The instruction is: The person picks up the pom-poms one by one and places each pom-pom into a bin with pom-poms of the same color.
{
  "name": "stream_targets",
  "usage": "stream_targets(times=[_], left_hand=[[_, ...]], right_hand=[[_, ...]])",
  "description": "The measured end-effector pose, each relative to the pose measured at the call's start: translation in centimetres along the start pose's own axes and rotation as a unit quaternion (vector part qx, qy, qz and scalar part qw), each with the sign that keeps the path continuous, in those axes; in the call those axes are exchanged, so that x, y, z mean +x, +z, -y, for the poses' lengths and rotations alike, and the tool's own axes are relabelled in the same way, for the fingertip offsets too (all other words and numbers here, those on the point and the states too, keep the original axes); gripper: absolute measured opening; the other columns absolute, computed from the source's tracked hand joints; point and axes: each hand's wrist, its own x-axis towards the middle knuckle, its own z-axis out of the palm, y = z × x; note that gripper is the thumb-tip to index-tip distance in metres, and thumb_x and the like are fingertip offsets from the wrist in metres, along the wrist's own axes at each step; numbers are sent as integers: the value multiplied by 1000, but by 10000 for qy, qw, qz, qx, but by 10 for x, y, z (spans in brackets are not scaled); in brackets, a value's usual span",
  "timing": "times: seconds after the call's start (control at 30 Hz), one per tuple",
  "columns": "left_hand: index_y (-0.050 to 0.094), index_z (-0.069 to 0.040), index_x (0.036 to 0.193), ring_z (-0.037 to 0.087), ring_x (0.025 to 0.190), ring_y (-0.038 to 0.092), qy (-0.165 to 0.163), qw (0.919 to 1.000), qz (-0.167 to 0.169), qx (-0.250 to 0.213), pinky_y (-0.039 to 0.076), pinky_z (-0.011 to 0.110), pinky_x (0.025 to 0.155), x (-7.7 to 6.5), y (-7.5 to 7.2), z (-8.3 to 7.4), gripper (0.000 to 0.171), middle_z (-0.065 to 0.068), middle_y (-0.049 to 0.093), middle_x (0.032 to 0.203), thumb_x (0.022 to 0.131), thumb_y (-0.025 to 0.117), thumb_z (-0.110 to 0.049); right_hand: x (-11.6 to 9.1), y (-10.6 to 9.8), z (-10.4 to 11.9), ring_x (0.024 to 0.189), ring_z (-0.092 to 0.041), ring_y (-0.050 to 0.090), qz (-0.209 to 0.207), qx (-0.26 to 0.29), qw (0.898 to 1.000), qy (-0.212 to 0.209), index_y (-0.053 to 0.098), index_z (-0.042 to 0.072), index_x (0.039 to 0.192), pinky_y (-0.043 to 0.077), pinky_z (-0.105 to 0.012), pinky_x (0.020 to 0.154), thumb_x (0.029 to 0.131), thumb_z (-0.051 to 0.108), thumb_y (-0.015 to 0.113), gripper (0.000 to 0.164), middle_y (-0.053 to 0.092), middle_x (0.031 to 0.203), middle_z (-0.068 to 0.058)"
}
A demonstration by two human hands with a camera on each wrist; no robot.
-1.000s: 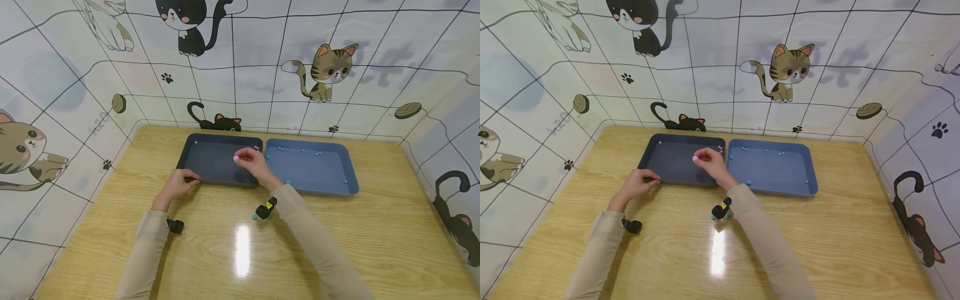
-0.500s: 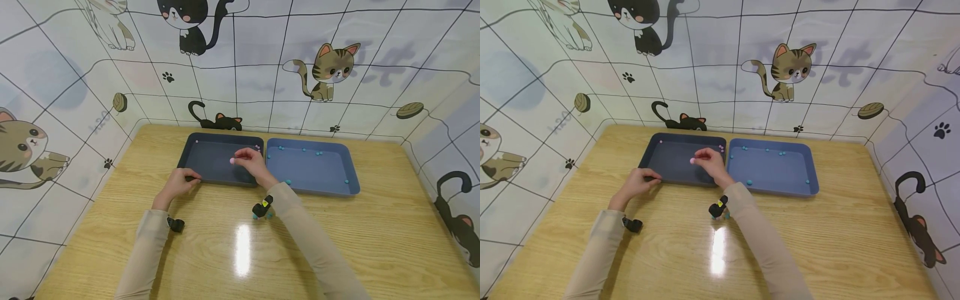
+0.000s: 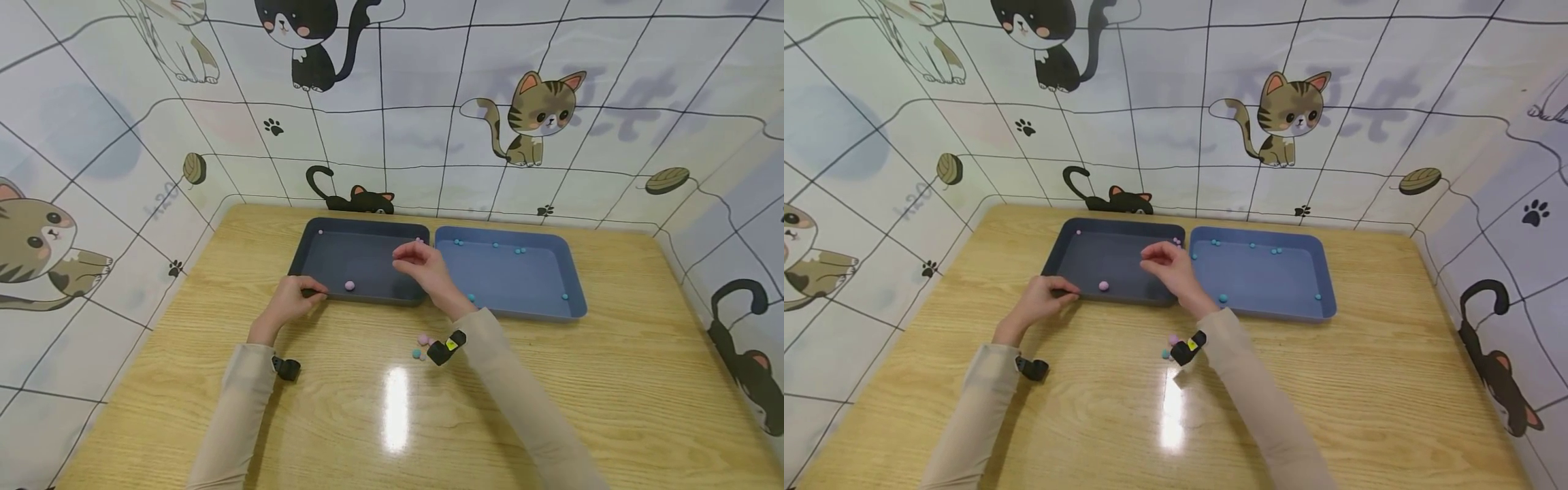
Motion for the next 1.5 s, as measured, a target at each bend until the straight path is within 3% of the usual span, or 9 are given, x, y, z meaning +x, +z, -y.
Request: stream_targets(times=[0.3,0.6,0.8,0.93,1.13,1.3,1.5], left_hand=[[74,0,84,25,78,66,5,10000,26,-13,53,41,72,0,2,5,6,11,70,82,80,70,1],[74,1,83,26,77,66,74,10000,3,-14,54,41,72,0,1,3,6,11,70,81,80,70,3],[74,2,83,27,76,66,219,9997,-18,-138,54,41,71,-1,1,2,4,12,70,81,80,71,3],[74,1,84,26,77,66,157,9997,38,-164,54,40,71,0,1,3,6,11,70,82,80,70,3],[74,1,84,25,76,66,155,9997,54,-156,54,39,70,0,1,5,7,11,70,81,79,70,4],[74,0,84,25,76,66,173,9997,59,-155,54,38,69,1,1,4,7,11,70,82,79,70,3],[74,1,84,25,77,66,132,9998,56,-138,54,39,70,1,1,4,6,11,70,82,80,70,4]], right_hand=[[-35,-16,12,85,-10,60,526,-201,9979,-312,59,-10,102,50,-23,76,87,-4,63,18,58,104,-28],[-58,-24,9,86,-15,58,747,-349,9964,-189,60,-7,102,49,-24,74,88,2,64,17,61,99,-17],[-72,-25,0,86,-17,59,891,-454,9949,-135,59,-10,101,50,-24,79,87,1,64,19,59,101,-27],[-79,-28,-7,86,-17,59,959,-501,9941,-78,59,-10,100,49,-24,80,87,0,64,17,58,100,-30],[-86,-31,-15,85,-20,58,951,-730,9924,287,59,-10,101,49,-24,77,85,0,65,20,62,94,-17],[-89,-34,-24,84,-18,58,1053,-730,9907,465,57,-12,103,50,-22,75,84,-3,64,22,61,93,-20],[-91,-35,-38,81,-19,60,1247,-698,9893,305,57,-14,103,53,-23,70,81,-7,66,25,59,94,-28]])
